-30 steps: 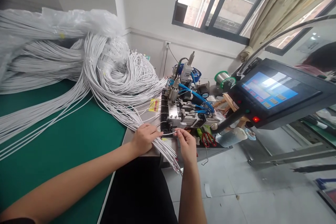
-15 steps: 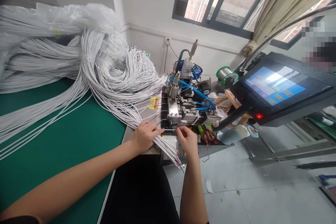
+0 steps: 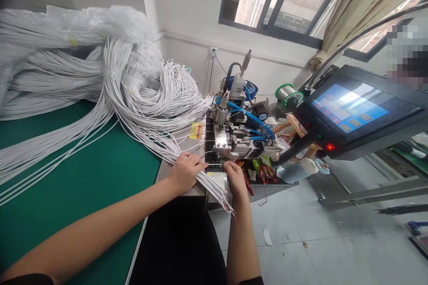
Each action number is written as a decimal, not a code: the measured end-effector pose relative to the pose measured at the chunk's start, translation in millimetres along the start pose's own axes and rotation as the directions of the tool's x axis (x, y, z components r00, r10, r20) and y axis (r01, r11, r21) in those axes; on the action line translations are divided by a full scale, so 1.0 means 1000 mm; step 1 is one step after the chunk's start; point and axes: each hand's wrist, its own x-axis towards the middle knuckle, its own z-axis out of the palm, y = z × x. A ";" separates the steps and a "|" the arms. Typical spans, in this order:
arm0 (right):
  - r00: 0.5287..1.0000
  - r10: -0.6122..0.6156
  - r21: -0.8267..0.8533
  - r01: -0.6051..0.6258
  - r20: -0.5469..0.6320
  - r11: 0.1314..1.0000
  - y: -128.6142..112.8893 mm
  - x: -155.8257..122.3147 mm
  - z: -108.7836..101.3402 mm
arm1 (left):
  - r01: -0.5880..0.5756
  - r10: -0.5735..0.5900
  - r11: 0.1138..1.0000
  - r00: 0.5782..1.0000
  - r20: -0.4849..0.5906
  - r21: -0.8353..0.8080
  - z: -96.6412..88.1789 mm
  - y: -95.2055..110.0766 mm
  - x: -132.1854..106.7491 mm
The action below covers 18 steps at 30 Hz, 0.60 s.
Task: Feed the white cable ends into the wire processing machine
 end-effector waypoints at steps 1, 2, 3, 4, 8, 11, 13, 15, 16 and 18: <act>1.000 -0.004 -0.003 0.004 -0.007 1.000 0.000 -0.002 0.000 | 0.003 -0.003 1.000 1.000 0.003 -0.008 0.000 0.000 0.000; 1.000 -0.014 -0.018 0.014 -0.013 1.000 0.001 -0.004 -0.001 | 0.006 -0.006 1.000 1.000 0.008 -0.016 0.000 0.000 0.000; 0.999 -0.033 -0.044 0.032 -0.021 0.999 0.001 -0.006 -0.002 | 0.010 -0.009 1.000 1.000 0.017 -0.023 0.000 -0.001 0.000; 0.998 -0.055 -0.075 0.052 -0.032 0.996 0.000 -0.008 -0.004 | 0.012 -0.011 1.000 1.000 0.028 -0.029 0.000 -0.001 0.000; 0.980 -0.169 -0.235 0.140 -0.109 0.962 -0.006 -0.019 -0.011 | 0.022 -0.018 0.999 0.997 0.081 -0.044 0.000 -0.002 -0.001; 0.959 -0.255 -0.351 0.199 -0.121 0.915 -0.020 -0.028 -0.013 | 0.036 -0.030 0.998 0.992 0.119 -0.046 0.001 -0.002 -0.003; 0.952 -0.292 -0.419 0.230 -0.089 0.878 -0.032 -0.035 -0.011 | 0.057 -0.052 0.998 0.989 0.137 -0.032 0.001 -0.002 -0.003; 0.949 -0.315 -0.495 0.264 -0.020 0.828 -0.046 -0.042 -0.006 | 0.066 -0.064 0.998 0.989 0.134 -0.010 0.000 -0.002 -0.003; 0.944 -0.330 -0.534 0.292 0.025 0.794 -0.053 -0.045 -0.002 | 0.061 -0.060 0.998 0.990 0.124 0.000 -0.001 -0.001 -0.002; 0.917 -0.374 -0.597 0.379 0.138 0.707 -0.065 -0.049 0.006 | 0.041 -0.042 0.999 0.995 0.089 0.013 -0.003 -0.001 -0.001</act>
